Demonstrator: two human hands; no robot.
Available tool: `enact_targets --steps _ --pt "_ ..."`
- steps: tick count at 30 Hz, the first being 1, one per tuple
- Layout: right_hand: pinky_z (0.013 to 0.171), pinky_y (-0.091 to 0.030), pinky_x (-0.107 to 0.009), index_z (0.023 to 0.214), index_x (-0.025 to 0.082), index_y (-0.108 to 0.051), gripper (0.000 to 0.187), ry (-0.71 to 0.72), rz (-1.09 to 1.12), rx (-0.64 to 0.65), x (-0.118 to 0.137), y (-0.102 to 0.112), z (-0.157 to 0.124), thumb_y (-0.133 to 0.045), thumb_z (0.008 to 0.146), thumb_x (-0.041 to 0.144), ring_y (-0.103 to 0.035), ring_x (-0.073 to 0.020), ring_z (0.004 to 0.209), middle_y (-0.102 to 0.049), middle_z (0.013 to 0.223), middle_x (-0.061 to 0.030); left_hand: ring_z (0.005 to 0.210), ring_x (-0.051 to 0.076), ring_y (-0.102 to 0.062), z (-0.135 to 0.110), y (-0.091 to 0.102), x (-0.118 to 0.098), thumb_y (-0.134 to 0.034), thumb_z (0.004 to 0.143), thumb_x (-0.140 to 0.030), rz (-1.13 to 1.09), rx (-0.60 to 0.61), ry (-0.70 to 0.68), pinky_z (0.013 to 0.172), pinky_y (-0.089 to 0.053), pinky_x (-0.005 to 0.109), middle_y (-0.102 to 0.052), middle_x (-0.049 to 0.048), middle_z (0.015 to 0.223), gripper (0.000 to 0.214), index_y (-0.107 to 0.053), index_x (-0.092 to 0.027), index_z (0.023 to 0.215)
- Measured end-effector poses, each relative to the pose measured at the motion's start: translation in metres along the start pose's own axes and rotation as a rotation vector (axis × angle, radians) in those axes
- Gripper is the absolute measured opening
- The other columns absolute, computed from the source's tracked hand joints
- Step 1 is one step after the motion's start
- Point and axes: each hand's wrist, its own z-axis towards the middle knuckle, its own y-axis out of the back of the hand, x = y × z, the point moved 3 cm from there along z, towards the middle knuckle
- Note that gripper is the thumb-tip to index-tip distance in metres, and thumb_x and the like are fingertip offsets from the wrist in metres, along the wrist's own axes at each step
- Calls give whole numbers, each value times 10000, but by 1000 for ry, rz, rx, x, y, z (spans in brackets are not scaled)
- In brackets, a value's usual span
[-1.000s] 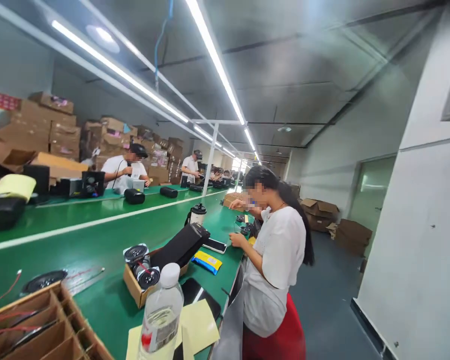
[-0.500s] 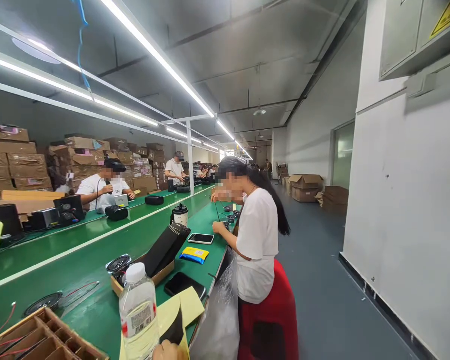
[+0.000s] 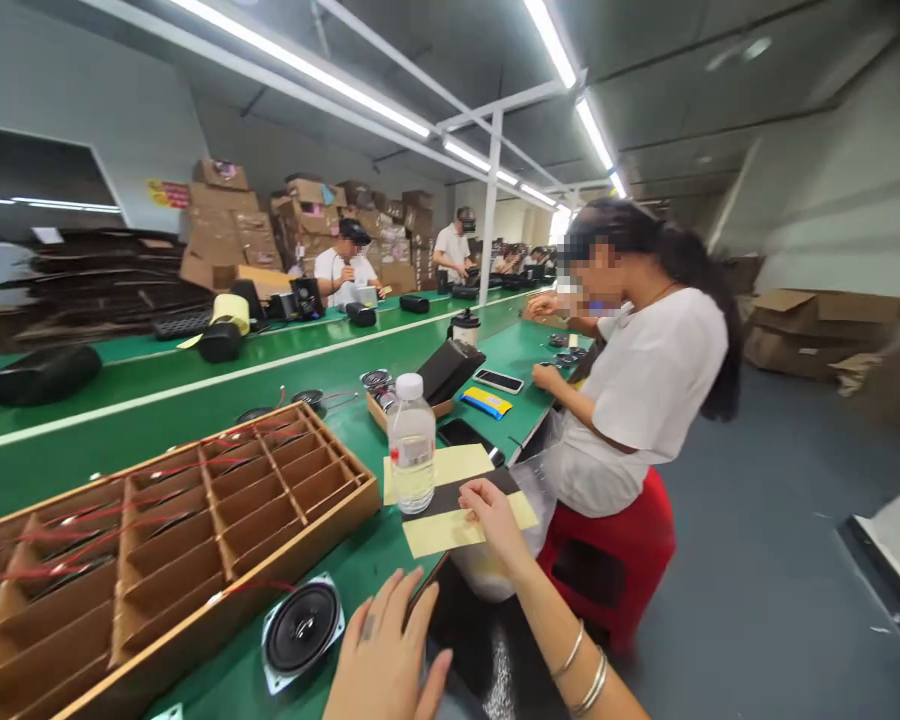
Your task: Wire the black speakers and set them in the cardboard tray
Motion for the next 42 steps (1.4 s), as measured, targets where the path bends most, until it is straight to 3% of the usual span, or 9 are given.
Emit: enact_targets --steps 4,7,11,16,30,38,40,42 --pt "670 -422 -296 922 153 -540 319 53 -190 69 3 -3 -1 -612 659 318 -520 -144 671 -548 873 -46 1192 250 -433 30 -14 -4 -459 791 -288 -25 284 232 883 -465 460 -485 54 1289 448 -460 -217 1234" --pt "637 -423 -297 1103 171 -496 514 86 -322 133 10 -13 4 -659 628 277 -489 -104 573 -542 1016 -61 1238 260 -372 42 -26 -10 -474 800 -328 -75 378 265 943 -415 496 -423 93 1335 494 -430 -162 1263" --pt "676 -434 -299 1178 224 -463 621 152 -403 226 19 -32 16 -703 606 259 -543 -137 677 -549 1106 -52 1238 240 -373 45 -38 -13 -525 790 -384 -104 384 259 975 -402 469 -432 100 1327 557 -413 -127 1271" --pt "786 -448 -303 1150 209 -443 542 189 -373 309 17 -48 29 -676 661 240 -557 -190 962 -577 1091 -44 1225 244 -388 43 -44 -15 -562 771 -430 -126 377 279 978 -407 453 -450 97 1315 619 -399 -119 1281" --pt "713 -458 -291 1197 191 -392 572 209 -384 230 5 -53 39 -647 692 276 -581 -179 847 -577 1086 -77 1239 241 -362 40 -47 -18 -549 778 -426 -146 343 280 978 -396 449 -436 96 1328 610 -391 -127 1287" --pt "597 -452 -243 1201 178 -372 604 207 -484 211 10 -48 36 -656 678 284 -554 -129 637 -589 921 -38 1233 239 -371 39 -46 -17 -555 772 -417 -148 326 283 972 -401 447 -445 95 1320 599 -404 -137 1279" --pt "595 -441 -252 1169 149 -374 548 210 -544 146 11 -43 29 -625 709 308 -521 -119 586 -570 860 -33 1237 236 -366 39 -45 -17 -545 779 -417 -149 322 289 972 -401 445 -448 95 1318 585 -411 -136 1274" --pt "595 -417 -259 1063 139 -428 377 219 -619 89 12 -40 20 -562 765 328 -488 -118 560 -548 780 -19 1242 240 -358 39 -44 -17 -527 789 -426 -150 316 299 980 -390 458 -444 92 1322 577 -411 -139 1276"
